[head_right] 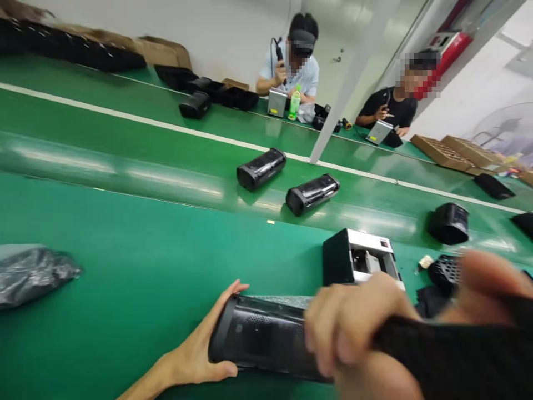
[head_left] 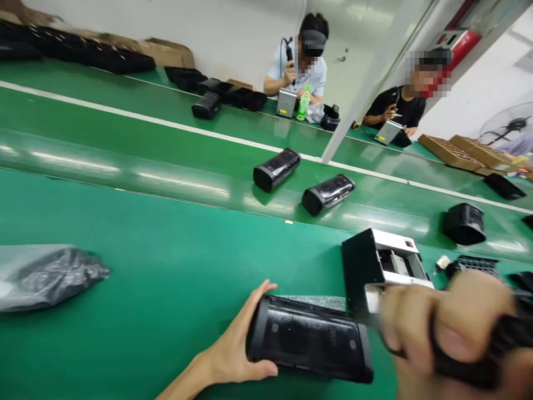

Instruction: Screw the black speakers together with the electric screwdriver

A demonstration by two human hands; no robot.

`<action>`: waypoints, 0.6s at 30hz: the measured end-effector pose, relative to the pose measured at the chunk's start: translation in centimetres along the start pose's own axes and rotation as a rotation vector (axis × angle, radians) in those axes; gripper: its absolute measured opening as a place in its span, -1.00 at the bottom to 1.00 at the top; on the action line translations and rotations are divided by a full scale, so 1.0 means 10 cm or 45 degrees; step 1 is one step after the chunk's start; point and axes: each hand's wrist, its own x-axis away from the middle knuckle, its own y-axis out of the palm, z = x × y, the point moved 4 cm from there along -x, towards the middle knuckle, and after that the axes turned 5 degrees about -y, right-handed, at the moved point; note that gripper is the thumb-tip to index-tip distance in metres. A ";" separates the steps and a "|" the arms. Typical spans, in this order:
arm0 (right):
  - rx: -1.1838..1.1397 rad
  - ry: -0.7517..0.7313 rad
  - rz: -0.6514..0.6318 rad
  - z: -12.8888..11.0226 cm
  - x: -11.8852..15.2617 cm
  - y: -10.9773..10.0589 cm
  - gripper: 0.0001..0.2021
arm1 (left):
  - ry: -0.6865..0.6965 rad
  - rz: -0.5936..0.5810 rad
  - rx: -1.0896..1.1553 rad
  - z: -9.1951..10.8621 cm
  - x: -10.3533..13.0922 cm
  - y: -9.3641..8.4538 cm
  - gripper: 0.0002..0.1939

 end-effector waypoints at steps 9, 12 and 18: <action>-0.199 -0.054 -0.160 0.41 -0.16 0.95 -0.91 | 0.035 -0.033 0.085 -0.04 -0.06 0.11 0.53; -0.189 -0.038 -0.198 0.45 -0.12 0.95 -0.79 | 0.035 -0.035 0.057 -0.06 -0.06 0.12 0.57; -0.183 0.040 -0.179 0.50 -0.09 0.96 -0.54 | 0.084 -0.020 0.034 -0.06 -0.05 0.13 0.55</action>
